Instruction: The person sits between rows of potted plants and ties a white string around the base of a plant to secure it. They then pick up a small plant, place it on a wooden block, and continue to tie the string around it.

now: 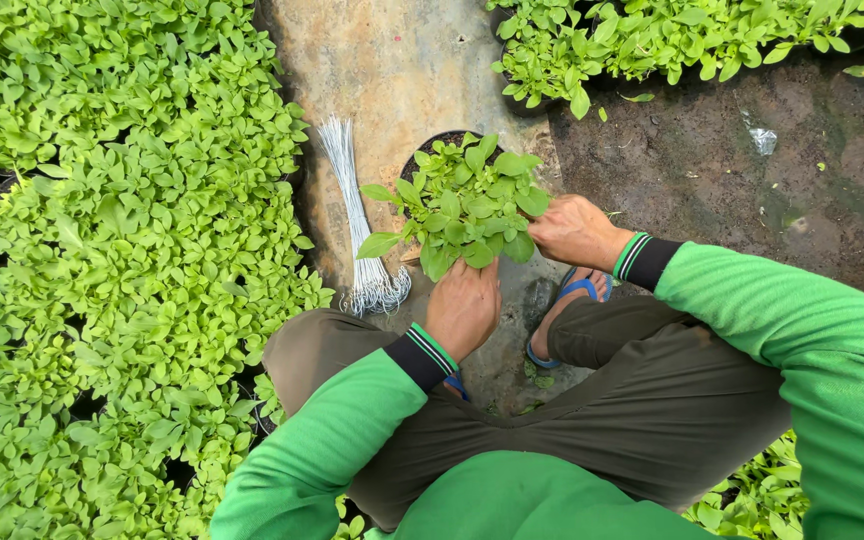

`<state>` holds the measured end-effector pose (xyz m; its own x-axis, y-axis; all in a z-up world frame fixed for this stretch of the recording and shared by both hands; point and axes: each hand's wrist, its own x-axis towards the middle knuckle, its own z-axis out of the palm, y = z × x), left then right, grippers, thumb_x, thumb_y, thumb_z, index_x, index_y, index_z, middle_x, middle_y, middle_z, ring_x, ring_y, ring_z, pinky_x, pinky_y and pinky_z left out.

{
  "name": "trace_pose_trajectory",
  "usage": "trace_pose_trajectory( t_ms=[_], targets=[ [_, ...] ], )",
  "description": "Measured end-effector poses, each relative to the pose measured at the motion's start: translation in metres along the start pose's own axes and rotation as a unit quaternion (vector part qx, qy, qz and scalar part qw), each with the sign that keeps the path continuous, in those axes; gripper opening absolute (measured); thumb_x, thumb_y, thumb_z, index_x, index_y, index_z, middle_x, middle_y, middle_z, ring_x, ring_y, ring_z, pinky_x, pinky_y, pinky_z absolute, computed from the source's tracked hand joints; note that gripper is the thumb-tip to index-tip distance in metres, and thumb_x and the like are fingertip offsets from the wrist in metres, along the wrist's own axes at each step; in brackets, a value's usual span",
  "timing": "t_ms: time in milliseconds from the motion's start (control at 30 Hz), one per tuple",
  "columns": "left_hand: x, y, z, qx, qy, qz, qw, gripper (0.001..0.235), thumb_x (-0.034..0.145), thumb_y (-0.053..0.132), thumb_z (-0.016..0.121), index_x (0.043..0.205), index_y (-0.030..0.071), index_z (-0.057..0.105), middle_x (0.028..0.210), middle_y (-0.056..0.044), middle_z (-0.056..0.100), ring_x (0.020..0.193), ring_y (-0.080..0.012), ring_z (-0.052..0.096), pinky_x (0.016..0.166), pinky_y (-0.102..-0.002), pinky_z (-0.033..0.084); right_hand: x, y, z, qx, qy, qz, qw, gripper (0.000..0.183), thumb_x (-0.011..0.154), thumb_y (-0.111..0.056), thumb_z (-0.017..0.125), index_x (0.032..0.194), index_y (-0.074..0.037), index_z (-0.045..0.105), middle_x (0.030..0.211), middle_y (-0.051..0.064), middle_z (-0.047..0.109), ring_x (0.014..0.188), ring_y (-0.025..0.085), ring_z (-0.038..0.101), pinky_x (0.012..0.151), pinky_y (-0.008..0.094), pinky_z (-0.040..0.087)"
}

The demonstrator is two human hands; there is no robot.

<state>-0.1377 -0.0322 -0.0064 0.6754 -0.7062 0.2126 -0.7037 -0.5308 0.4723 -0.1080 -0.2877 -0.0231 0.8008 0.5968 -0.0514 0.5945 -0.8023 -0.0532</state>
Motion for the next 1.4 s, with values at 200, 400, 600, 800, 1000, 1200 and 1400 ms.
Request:
trace_pose_trajectory(
  t_ms=[200, 400, 600, 800, 1000, 1200, 1400],
  targets=[
    [-0.001, -0.002, 0.011, 0.013, -0.015, 0.001, 1.000, 0.053, 0.085, 0.014, 0.062, 0.130, -0.013, 0.054, 0.106, -0.026, 0.063, 0.105, -0.0403, 0.061, 0.093, -0.045, 0.051, 0.009, -0.012, -0.009, -0.071, 0.006, 0.005, 0.997, 0.008, 0.072, -0.016, 0.070, 0.074, -0.008, 0.069, 0.092, 0.010, 0.065, 0.080, 0.025, 0.070, 0.065, 0.038, 0.058],
    [-0.001, -0.001, 0.014, 0.054, -0.024, 0.005, 0.998, 0.043, 0.089, 0.013, 0.059, 0.126, -0.009, 0.057, 0.107, -0.023, 0.063, 0.106, -0.0372, 0.060, 0.094, -0.042, 0.052, 0.010, -0.015, -0.015, -0.115, 0.001, 0.003, 0.993, 0.012, 0.068, -0.019, 0.070, 0.078, -0.011, 0.073, 0.095, 0.008, 0.064, 0.084, 0.023, 0.071, 0.064, 0.039, 0.057],
    [0.002, 0.004, 0.007, 0.065, -0.045, -0.002, 0.997, 0.051, 0.085, 0.016, 0.062, 0.128, -0.010, 0.054, 0.115, -0.026, 0.061, 0.111, -0.0379, 0.059, 0.097, -0.042, 0.050, 0.020, -0.010, -0.010, -0.089, 0.003, 0.026, 0.996, 0.009, 0.071, -0.020, 0.070, 0.076, -0.013, 0.072, 0.092, 0.007, 0.065, 0.082, 0.024, 0.071, 0.063, 0.041, 0.058],
    [0.005, 0.004, -0.002, 0.050, -0.058, -0.001, 0.997, 0.070, 0.079, 0.023, 0.068, 0.135, -0.013, 0.048, 0.127, -0.029, 0.058, 0.115, -0.0389, 0.057, 0.102, -0.042, 0.047, 0.029, 0.006, -0.003, -0.078, -0.023, 0.025, 0.996, 0.004, 0.075, -0.017, 0.068, 0.076, -0.014, 0.071, 0.084, 0.006, 0.068, 0.071, 0.024, 0.072, 0.055, 0.040, 0.057],
    [0.007, 0.007, -0.007, 0.062, -0.081, 0.001, 0.995, 0.080, 0.078, 0.028, 0.069, 0.139, -0.016, 0.043, 0.137, -0.032, 0.053, 0.123, -0.0406, 0.053, 0.110, -0.043, 0.042, 0.035, 0.017, -0.003, -0.082, -0.026, 0.000, 0.996, 0.005, 0.074, -0.017, 0.068, 0.075, -0.013, 0.072, 0.079, 0.007, 0.069, 0.067, 0.025, 0.072, 0.054, 0.040, 0.057],
    [0.009, 0.003, -0.006, 0.071, -0.123, -0.009, 0.990, 0.086, 0.078, 0.031, 0.067, 0.143, -0.017, 0.038, 0.144, -0.032, 0.047, 0.131, -0.0412, 0.048, 0.114, -0.043, 0.039, 0.056, 0.034, -0.001, -0.106, -0.067, -0.009, 0.992, 0.011, 0.075, -0.019, 0.068, 0.067, -0.012, 0.072, 0.068, 0.010, 0.070, 0.065, 0.027, 0.072, 0.056, 0.039, 0.057],
    [0.003, 0.008, -0.001, 0.104, -0.095, -0.005, 0.990, 0.089, 0.078, 0.032, 0.069, 0.145, -0.016, 0.037, 0.152, -0.032, 0.040, 0.137, -0.0396, 0.043, 0.115, -0.044, 0.037, 0.041, 0.036, 0.007, -0.115, -0.083, -0.008, 0.990, 0.012, 0.077, -0.017, 0.067, 0.067, -0.013, 0.072, 0.070, 0.010, 0.072, 0.068, 0.028, 0.073, 0.057, 0.041, 0.058]
  ],
)
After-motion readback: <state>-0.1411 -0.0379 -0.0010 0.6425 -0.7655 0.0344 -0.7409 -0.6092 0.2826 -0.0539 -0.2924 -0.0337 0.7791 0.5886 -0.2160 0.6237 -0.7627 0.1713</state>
